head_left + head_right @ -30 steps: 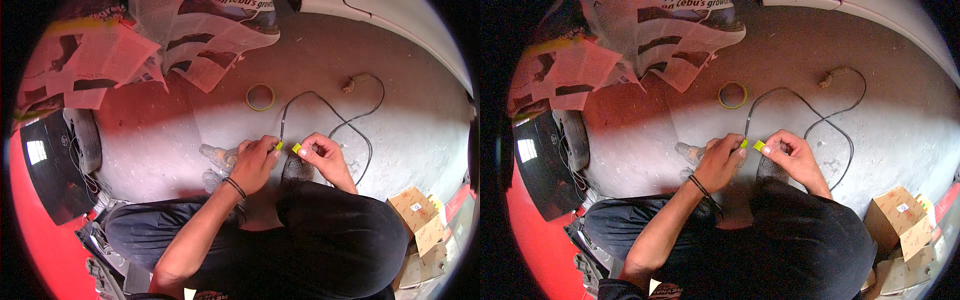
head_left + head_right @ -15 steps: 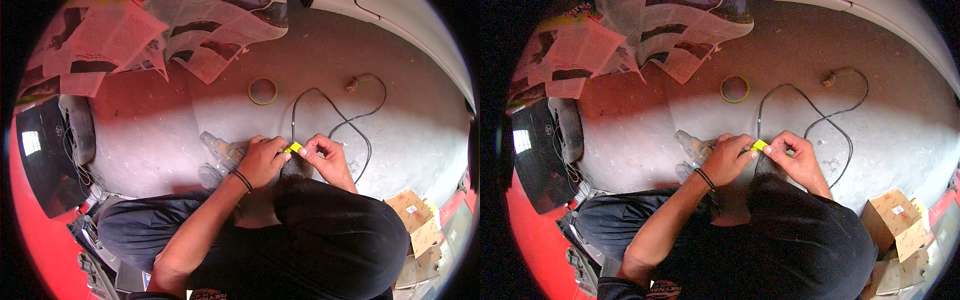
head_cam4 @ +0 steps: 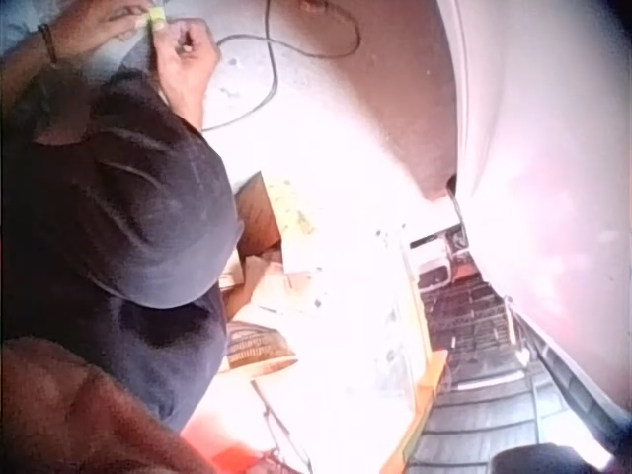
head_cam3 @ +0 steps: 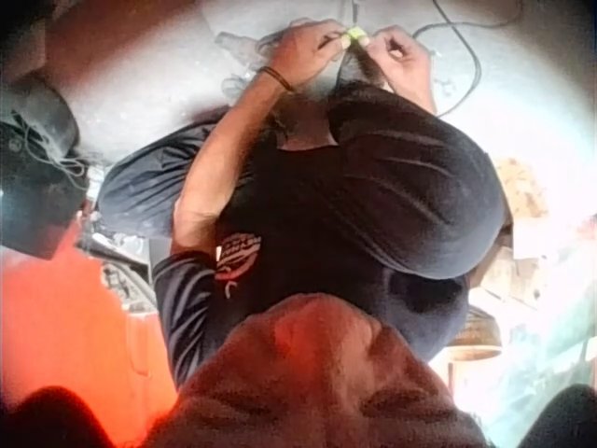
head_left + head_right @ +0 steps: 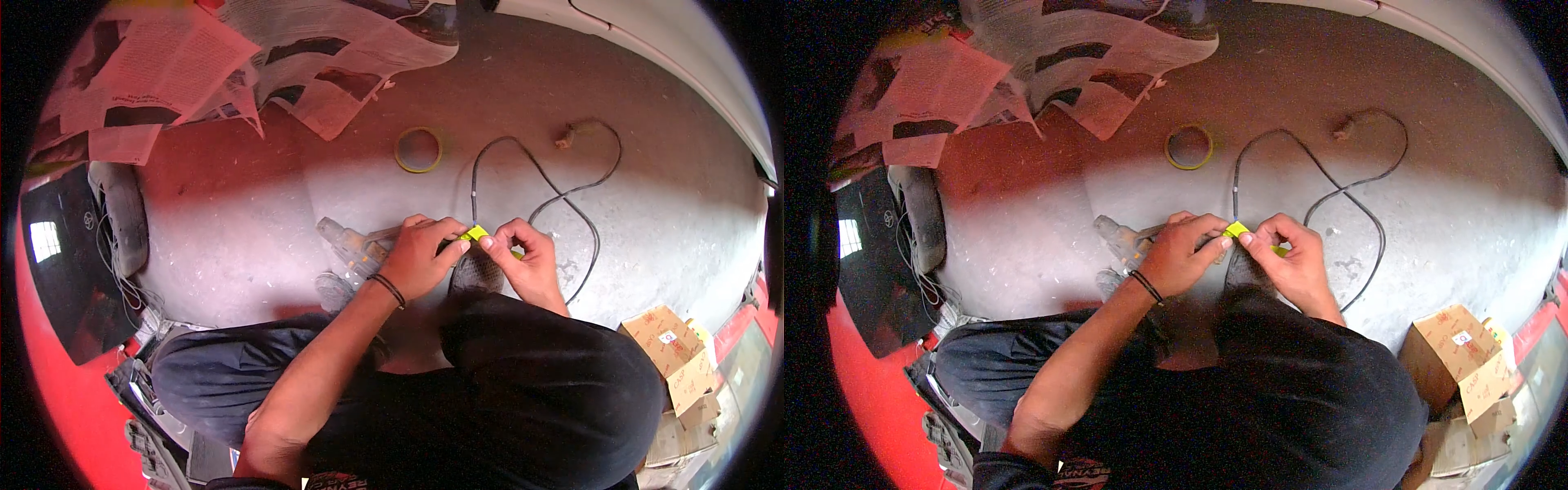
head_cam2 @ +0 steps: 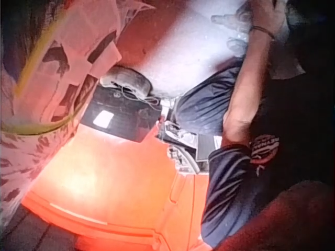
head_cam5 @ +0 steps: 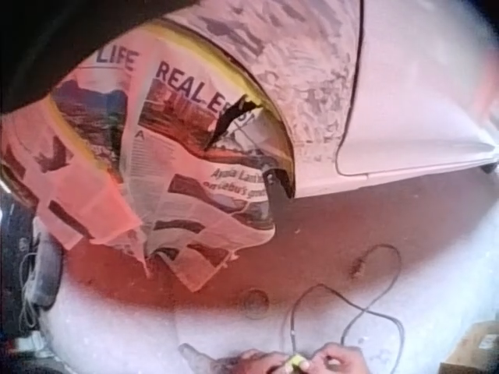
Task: Taping the damaged power cord of a heat gun using yellow electrical tape.
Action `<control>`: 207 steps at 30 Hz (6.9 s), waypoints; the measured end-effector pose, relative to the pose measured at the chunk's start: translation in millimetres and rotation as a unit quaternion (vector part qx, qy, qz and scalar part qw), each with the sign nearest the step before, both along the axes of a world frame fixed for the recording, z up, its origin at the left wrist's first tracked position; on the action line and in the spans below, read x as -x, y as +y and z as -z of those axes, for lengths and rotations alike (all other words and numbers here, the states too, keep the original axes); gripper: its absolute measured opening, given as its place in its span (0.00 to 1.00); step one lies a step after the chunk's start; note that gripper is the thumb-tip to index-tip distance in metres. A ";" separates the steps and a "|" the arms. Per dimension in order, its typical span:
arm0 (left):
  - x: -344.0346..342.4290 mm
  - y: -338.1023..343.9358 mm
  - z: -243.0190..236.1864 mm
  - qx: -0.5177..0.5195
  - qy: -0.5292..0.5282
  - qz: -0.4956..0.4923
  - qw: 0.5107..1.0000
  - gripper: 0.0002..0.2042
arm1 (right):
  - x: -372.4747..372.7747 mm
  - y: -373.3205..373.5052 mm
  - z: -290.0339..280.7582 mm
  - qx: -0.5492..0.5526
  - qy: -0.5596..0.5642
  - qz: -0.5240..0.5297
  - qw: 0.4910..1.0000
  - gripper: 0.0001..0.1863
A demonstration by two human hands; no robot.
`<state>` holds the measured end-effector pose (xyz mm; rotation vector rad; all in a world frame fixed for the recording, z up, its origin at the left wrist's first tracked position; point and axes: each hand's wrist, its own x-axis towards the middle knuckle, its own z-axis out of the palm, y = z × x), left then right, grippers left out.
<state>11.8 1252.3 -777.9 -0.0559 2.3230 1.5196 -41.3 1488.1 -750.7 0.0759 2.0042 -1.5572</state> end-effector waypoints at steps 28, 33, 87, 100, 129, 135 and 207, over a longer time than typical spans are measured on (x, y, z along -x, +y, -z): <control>11.0 1.3 2.2 -0.005 0.003 0.007 1.000 0.16 | 14.1 0.6 -1.4 -0.043 0.034 -0.068 0.996 0.17; 8.5 1.5 1.7 0.010 -0.009 0.004 1.000 0.12 | 11.3 -3.5 2.4 -0.030 0.029 -0.054 0.998 0.17; 24.8 -30.7 -11.1 0.040 -0.029 0.078 0.996 0.14 | -14.4 -25.5 29.0 0.116 -0.178 -0.020 0.977 0.16; 43.9 -18.7 -21.1 0.095 0.035 0.041 0.994 0.20 | -2.2 -19.4 31.2 0.061 -0.161 -0.016 0.985 0.17; 76.6 31.8 -71.2 0.026 -0.058 0.034 0.997 0.19 | -18.3 -27.5 54.6 0.154 -0.086 0.067 0.982 0.10; 21.2 -41.9 0.5 -0.103 -0.106 -0.270 0.952 0.14 | -8.7 -30.6 51.3 0.200 -0.176 0.052 0.963 0.11; -24.6 43.5 -31.0 0.187 0.017 -0.057 0.981 0.14 | 121.0 -95.2 -12.9 -0.310 0.233 -0.662 0.641 0.31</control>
